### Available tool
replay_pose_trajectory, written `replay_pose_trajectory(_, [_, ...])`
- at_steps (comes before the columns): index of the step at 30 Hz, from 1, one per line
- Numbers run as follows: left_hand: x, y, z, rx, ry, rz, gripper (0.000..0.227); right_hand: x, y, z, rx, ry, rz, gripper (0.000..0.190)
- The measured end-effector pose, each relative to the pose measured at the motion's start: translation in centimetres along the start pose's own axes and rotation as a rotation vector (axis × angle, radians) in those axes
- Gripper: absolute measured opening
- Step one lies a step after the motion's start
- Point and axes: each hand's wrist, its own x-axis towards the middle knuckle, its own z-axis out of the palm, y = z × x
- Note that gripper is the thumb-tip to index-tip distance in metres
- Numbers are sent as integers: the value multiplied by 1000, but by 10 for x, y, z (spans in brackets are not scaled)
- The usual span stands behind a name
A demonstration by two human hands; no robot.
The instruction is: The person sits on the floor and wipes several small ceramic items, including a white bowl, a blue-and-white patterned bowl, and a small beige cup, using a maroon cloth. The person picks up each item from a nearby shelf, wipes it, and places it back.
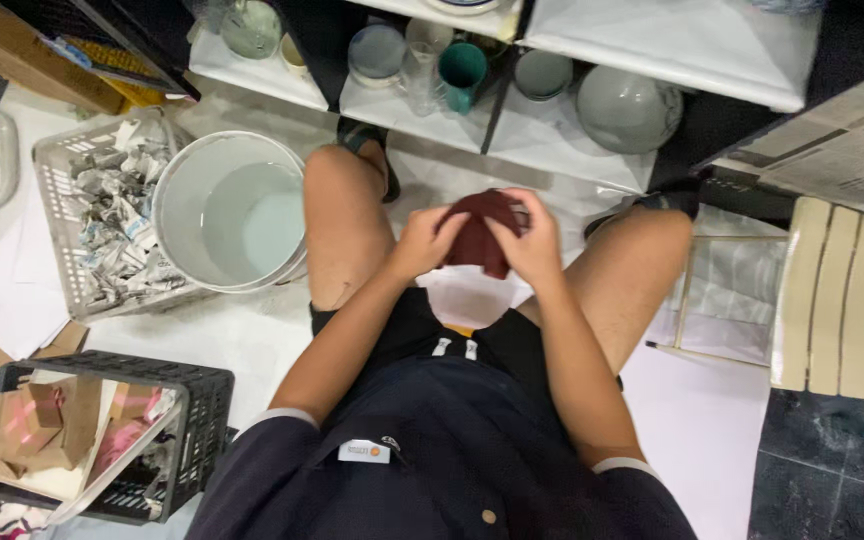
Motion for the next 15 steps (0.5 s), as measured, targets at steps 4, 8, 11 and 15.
replay_pose_trajectory(4, [-20, 7, -4, -95, -28, -66, 36, -2, 3, -6, -156, -288, 120, 31])
replay_pose_trajectory(8, [-22, 35, 0, 6, -9, -19, 32, 4, -1, -23, -298, -447, 390, 38])
replay_pose_trajectory(11, [-21, 52, 7, 134, -28, -56, 35, 5, -3, -29, -329, -337, 178, 34])
replay_pose_trajectory(15, [-15, 53, 12, 124, -76, -206, 37, -2, -7, -29, -338, -264, 204, 37])
